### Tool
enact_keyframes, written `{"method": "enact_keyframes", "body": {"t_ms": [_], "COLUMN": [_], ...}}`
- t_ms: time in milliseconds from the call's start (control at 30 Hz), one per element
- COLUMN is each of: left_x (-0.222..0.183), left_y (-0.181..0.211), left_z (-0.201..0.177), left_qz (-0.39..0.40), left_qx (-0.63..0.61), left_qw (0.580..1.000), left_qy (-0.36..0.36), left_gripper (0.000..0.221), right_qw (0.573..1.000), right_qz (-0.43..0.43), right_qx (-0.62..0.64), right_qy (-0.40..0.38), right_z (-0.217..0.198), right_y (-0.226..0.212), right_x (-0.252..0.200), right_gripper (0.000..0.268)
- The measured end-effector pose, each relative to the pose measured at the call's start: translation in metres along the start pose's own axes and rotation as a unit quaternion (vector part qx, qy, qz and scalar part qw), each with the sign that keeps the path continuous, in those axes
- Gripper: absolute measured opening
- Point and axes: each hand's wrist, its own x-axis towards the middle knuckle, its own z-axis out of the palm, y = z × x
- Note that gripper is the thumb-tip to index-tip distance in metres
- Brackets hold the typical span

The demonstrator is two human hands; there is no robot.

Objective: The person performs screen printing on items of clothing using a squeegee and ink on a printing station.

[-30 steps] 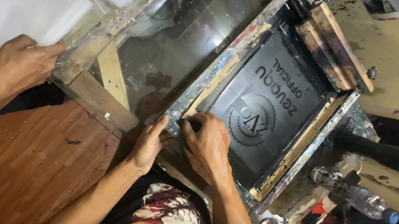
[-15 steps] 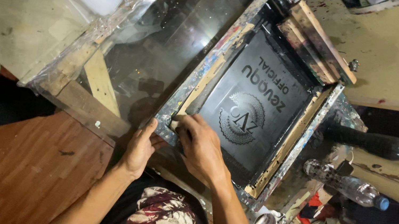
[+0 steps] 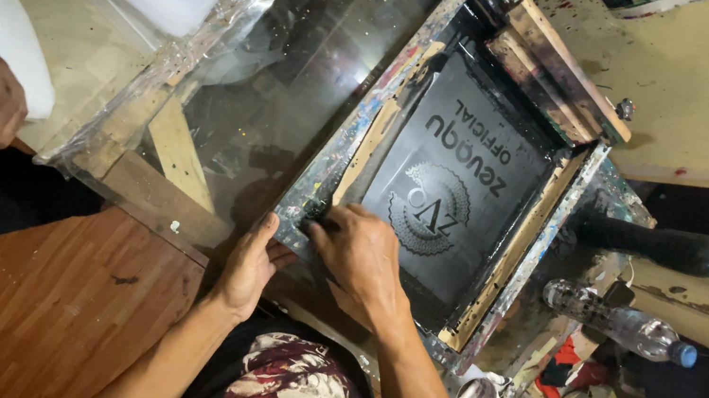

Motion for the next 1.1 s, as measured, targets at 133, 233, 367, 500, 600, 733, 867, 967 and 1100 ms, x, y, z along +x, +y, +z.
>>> {"method": "enact_keyframes", "body": {"t_ms": [133,233,367,500,600,733,867,967,1100], "left_x": [0.006,0.005,0.011,0.006,0.007,0.01,0.01,0.02,0.012], "left_y": [-0.004,-0.002,-0.011,-0.004,-0.006,-0.008,-0.006,-0.017,-0.008], "left_z": [-0.007,-0.006,-0.013,-0.009,-0.011,-0.013,-0.013,-0.021,-0.014], "left_qz": [0.003,-0.002,-0.007,0.007,0.002,0.006,-0.012,-0.01,0.001], "left_qx": [-0.015,-0.014,-0.002,0.014,0.014,0.005,0.005,-0.014,-0.034], "left_qw": [1.0,1.0,1.0,1.0,1.0,1.0,1.0,1.0,0.999], "left_qy": [-0.003,-0.002,0.003,-0.02,-0.024,-0.02,-0.001,0.008,-0.012], "left_gripper": [0.041,0.044,0.043,0.044,0.037,0.033,0.042,0.043,0.034], "right_qw": [0.998,0.992,0.935,0.88,0.872,0.877,0.884,0.889,0.911], "right_qz": [0.007,0.043,-0.054,-0.185,-0.206,-0.221,-0.256,-0.269,-0.229], "right_qx": [-0.007,-0.01,0.088,0.078,0.014,0.008,0.036,0.019,0.105], "right_qy": [0.056,0.117,0.339,0.43,0.443,0.427,0.388,0.369,0.326], "right_z": [-0.009,-0.072,-0.147,-0.204,-0.225,-0.233,-0.221,-0.188,-0.122], "right_y": [0.017,0.002,0.019,0.02,0.016,0.008,-0.008,-0.013,-0.031], "right_x": [-0.012,-0.016,0.007,0.043,0.063,0.077,0.07,0.053,0.025], "right_gripper": [0.022,0.012,0.019,0.016,0.023,0.009,0.013,0.014,0.032]}}
